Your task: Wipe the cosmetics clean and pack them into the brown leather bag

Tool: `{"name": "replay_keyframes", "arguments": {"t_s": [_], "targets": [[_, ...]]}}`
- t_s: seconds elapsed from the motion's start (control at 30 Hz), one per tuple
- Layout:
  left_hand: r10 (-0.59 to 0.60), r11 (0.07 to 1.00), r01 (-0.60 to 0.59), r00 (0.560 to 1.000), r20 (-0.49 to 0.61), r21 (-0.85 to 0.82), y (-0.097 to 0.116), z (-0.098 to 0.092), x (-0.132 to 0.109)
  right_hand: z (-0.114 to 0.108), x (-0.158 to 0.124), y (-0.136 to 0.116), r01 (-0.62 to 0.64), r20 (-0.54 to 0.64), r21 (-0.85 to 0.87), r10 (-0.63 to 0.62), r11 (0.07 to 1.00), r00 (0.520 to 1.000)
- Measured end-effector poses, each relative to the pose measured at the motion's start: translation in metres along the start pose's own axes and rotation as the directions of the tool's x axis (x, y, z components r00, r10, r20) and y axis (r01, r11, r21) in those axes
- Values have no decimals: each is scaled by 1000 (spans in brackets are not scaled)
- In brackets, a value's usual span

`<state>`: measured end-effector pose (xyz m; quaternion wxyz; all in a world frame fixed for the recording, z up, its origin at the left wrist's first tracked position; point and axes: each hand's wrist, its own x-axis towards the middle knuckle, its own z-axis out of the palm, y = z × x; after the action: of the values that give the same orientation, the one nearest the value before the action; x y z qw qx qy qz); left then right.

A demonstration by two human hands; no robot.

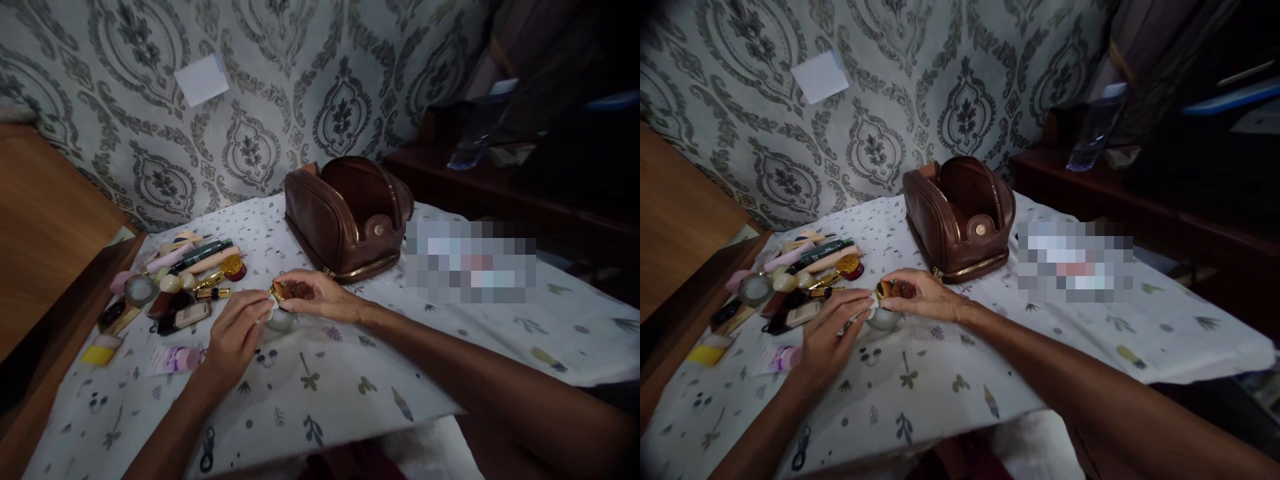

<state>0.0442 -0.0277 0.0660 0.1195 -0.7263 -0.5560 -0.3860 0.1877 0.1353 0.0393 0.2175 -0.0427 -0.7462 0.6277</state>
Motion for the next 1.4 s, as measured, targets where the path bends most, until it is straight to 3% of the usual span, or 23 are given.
{"name": "replay_keyframes", "arguments": {"t_s": [0.13,0.37,0.67,0.87,1.13,1.4], "targets": [[14,1000,-14,999,43,6,0,-2,1,1,0,-3,14,-1,-35,-14,999,1000],[-89,996,88,987,132,12,-17,-10,-7,-3,0,-3,-57,-59,-182,47,982,997],[-162,987,163,980,118,0,-24,-11,-9,-8,0,4,-102,41,-15,103,995,994],[-117,993,115,991,62,28,-19,-9,-9,-6,0,9,-60,35,-7,60,998,998],[83,995,-83,997,-5,46,0,1,-2,-1,0,5,93,13,-152,-92,984,996],[-60,997,56,996,66,55,-14,-4,-8,-3,1,9,-15,-18,-46,15,999,1000]]}}
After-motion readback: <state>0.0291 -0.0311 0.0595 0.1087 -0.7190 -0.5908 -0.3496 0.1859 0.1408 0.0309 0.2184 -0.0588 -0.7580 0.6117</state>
